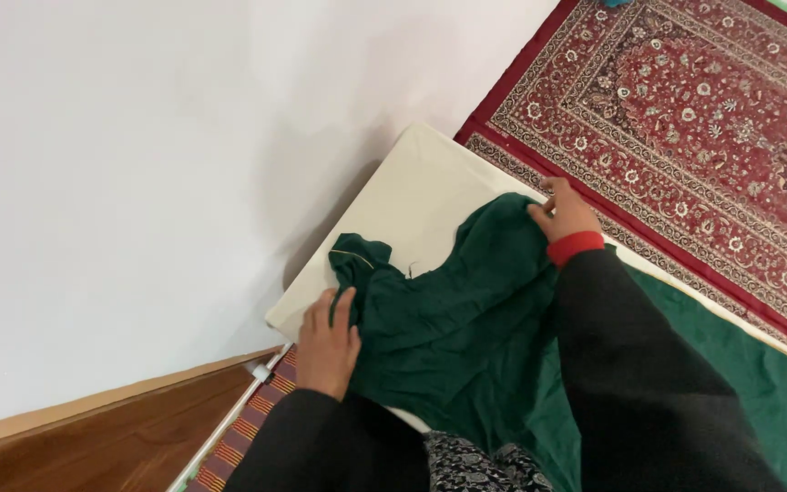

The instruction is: Folding a green garment on a flat surface and placing it on a closet shelf

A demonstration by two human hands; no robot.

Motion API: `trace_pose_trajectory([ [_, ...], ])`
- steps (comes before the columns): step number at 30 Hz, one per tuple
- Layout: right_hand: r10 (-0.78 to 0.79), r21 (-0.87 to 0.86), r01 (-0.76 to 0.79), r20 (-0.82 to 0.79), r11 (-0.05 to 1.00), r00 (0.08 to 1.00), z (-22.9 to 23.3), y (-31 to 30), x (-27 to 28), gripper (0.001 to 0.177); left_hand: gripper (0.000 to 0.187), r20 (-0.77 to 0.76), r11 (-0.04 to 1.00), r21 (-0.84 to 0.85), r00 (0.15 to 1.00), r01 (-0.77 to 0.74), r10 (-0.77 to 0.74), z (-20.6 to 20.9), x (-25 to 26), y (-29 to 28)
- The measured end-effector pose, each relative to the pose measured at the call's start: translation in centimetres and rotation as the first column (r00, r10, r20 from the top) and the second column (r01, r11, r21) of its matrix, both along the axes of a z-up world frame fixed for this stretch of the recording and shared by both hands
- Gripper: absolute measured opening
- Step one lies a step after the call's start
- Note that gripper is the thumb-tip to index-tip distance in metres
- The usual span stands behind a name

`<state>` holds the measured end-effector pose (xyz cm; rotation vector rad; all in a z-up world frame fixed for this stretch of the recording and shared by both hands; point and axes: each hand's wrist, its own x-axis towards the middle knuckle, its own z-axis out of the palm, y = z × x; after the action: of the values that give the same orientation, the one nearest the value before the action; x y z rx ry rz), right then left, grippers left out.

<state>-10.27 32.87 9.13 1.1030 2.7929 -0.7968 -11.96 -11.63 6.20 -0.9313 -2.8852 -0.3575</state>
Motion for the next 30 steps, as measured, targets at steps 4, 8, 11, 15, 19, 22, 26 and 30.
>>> trace_pose_trajectory([
  [4, 0.187, 0.127, -0.256, 0.396, 0.958, 0.899, -5.1, 1.3, -2.3, 0.043, 0.070, 0.175, 1.000, 0.017, 0.985, 0.000, -0.003, -3.6, -1.9, 2.9],
  [8, 0.041, 0.084, -0.067, 0.274, 0.994, 0.961, -4.1, 1.2, -2.5, 0.035, 0.040, 0.250, 0.996, 0.091, 0.967, 0.017, -0.039, -6.3, -2.7, 3.0],
  [11, -0.114, 0.149, 0.114, -0.003, 0.982, 0.993, -2.7, 1.8, -2.8, 0.018, 0.021, 0.463, 0.993, 0.101, 0.886, -0.057, 0.004, -3.5, -3.2, 2.5],
  [15, -0.080, 0.252, 0.130, -0.199, 0.959, 0.977, -0.8, 1.0, -5.6, 0.017, 0.014, 0.392, 0.970, 0.186, 0.917, -0.159, 0.075, -1.9, -4.0, 0.6],
  [19, 0.170, 0.248, -0.055, -0.468, 0.967, 0.867, -0.3, -1.7, -10.2, 0.020, 0.015, 0.319, 0.934, 0.229, 0.928, -0.275, 0.195, 0.1, -5.1, -1.8],
  [22, 0.362, 0.309, -0.218, -0.559, 0.926, 0.746, -1.8, -2.9, -13.6, 0.023, 0.019, 0.243, 0.920, 0.174, 0.921, -0.350, 0.305, -1.0, -5.1, -4.0],
  [26, 0.468, 0.232, -0.409, -0.515, 0.883, 0.718, -6.0, -3.7, -17.1, 0.022, 0.017, 0.284, 0.900, -0.041, 0.858, -0.434, 0.427, -1.8, -4.3, -5.7],
  [30, 0.508, 0.239, -0.448, -0.389, 0.862, 0.769, -9.7, -3.5, -18.6, 0.036, 0.043, 0.047, 0.925, -0.079, 0.925, -0.372, 0.376, -2.5, -3.5, -6.2],
])
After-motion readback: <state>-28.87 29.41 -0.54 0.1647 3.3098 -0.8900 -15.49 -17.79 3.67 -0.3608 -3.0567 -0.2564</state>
